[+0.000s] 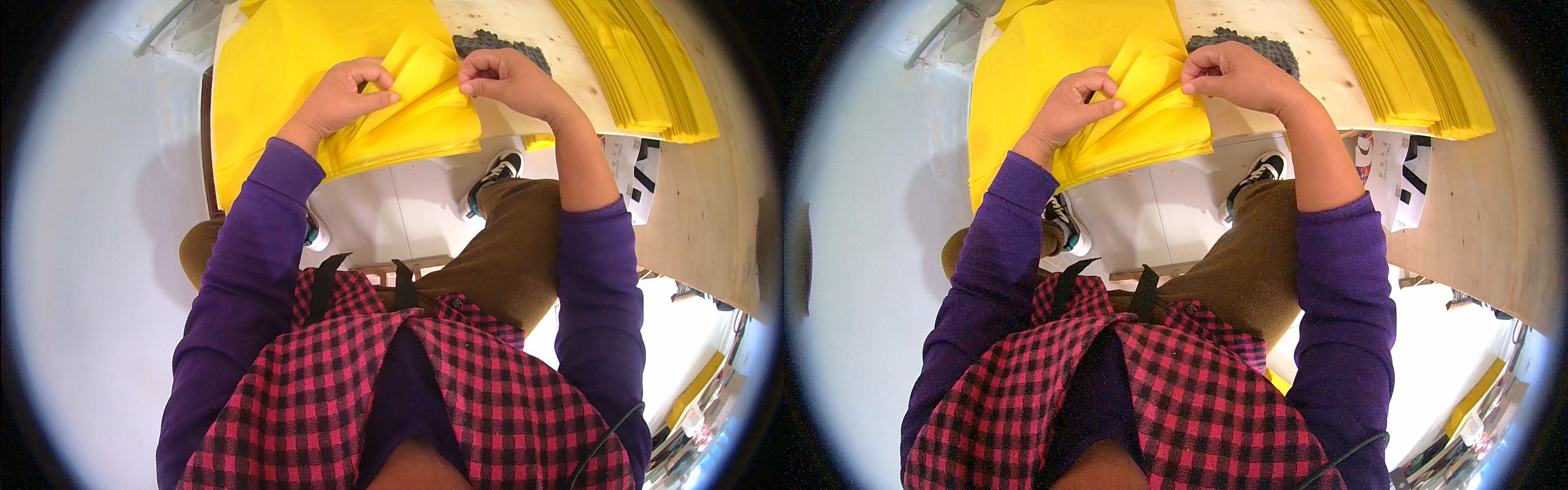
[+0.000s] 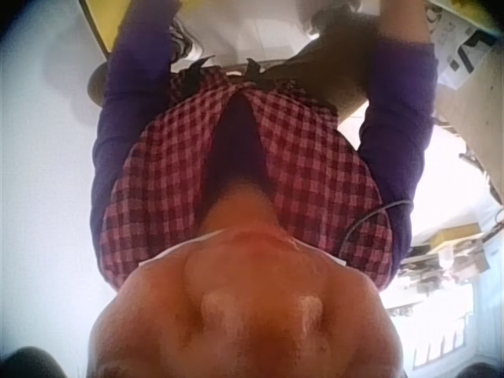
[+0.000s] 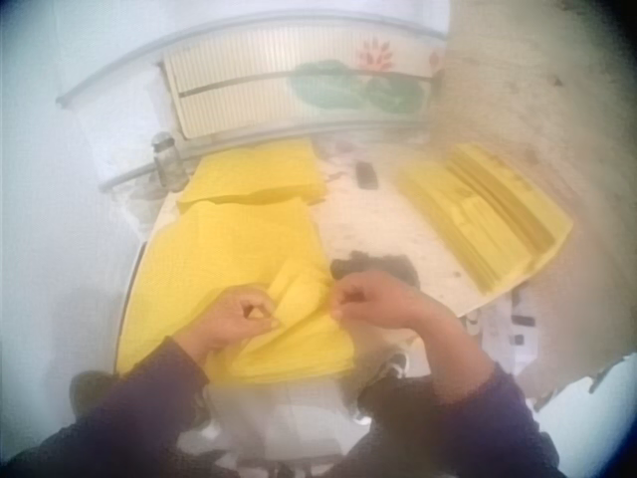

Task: The person folds a large yellow fabric sheet on a wooden workbench, aligning edges and pressing creases. They stack the folded piece with other yellow sheets and continue folding additional sheets in the same manner.

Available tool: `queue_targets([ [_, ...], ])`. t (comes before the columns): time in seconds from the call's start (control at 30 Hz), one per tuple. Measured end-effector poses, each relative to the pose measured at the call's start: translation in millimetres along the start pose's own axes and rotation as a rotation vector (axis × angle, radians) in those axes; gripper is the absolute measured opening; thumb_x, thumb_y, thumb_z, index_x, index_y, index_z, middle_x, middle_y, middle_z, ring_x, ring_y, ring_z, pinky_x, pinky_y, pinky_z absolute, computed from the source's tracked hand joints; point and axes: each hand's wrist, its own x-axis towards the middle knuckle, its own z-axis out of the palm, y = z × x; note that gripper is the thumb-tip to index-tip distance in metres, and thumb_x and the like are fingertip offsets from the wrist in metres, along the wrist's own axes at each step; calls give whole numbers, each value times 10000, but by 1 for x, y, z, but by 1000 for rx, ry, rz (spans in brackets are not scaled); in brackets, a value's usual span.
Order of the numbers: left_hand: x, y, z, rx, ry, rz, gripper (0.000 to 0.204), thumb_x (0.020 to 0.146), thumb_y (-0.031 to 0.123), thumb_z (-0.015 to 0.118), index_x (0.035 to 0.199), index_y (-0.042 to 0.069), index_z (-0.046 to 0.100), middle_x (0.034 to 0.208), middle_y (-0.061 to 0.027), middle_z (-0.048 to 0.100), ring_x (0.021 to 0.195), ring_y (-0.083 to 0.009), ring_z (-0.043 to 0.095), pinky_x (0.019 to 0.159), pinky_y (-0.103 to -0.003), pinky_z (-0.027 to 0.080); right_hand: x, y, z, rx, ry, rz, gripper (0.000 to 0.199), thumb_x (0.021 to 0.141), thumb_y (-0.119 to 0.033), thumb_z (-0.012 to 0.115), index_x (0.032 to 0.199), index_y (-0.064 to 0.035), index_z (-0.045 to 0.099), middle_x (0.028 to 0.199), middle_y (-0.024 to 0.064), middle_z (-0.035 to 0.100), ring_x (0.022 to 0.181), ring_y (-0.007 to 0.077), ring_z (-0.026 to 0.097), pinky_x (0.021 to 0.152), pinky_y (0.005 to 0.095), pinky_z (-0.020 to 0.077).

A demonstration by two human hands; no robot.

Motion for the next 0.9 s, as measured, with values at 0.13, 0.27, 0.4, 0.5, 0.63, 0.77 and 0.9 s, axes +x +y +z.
queue_targets([
  [0.13, -1, 1, 0, -38, 7, -15, 126, 782, 80, 725, 802, 55, 603, 871, 5, 558, 878, -133, 513, 872, -254, 393, 0, 2, 1, 24, -3, 0, 130, 852, -146, 670, 871, -24, 631, 743, -11, 598, 733, 86, 537, 695, 243, 452],
  [0.27, -1, 0, -1, -28, -1, -15, 120, 782, 70, 723, 808, 55, 606, 888, 2, 562, 903, -137, 521, 885, -256, 391, 2, 1, 2, 20, 34, -44, 133, 858, -160, 671, 870, -35, 630, 734, -10, 593, 707, 80, 540, 655, 236, 452],
  [0.4, 0, -3, 0, -29, -7, -6, 109, 789, 68, 715, 815, 50, 610, 925, -7, 575, 937, -140, 526, 900, -258, 391, 0, -4, 2, 118, -19, 107, 121, 883, -161, 649, 869, -46, 615, 736, 0, 599, 643, 77, 565, 582, 227, 469],
  [0.5, 0, -4, 0, -36, -10, -11, 107, 791, 67, 712, 817, 46, 610, 951, -15, 580, 946, -142, 526, 905, -258, 391, 1, -8, 7, 166, -20, 74, 115, 905, -150, 622, 868, -42, 600, 741, 6, 604, 622, 75, 587, 549, 226, 486],
  [0.63, 0, -4, -1, -48, -17, -24, 105, 793, 63, 709, 818, 44, 609, 969, -19, 579, 944, -141, 524, 900, -253, 392, 0, -9, 6, 203, -62, 99, 65, 923, -107, 589, 902, -45, 594, 816, -23, 593, 730, 70, 605, 639, 214, 498],
  [0.77, 0, -5, 0, -40, -19, -25, 97, 800, 60, 702, 818, 44, 608, 973, -18, 577, 931, -135, 522, 886, -244, 395, 1, -5, 6, 236, -65, 78, 61, 923, -92, 583, 921, -32, 596, 851, -7, 601, 775, 91, 616, 724, 232, 525],
  [0.9, -1, -5, -1, -16, -13, -5, 94, 807, 60, 695, 819, 43, 603, 965, -17, 573, 918, -132, 521, 870, -240, 399, 2, -2, 8, 229, -73, 74, 53, 923, -76, 578, 929, -27, 596, 866, -1, 604, 801, 98, 618, 763, 241, 530],
])
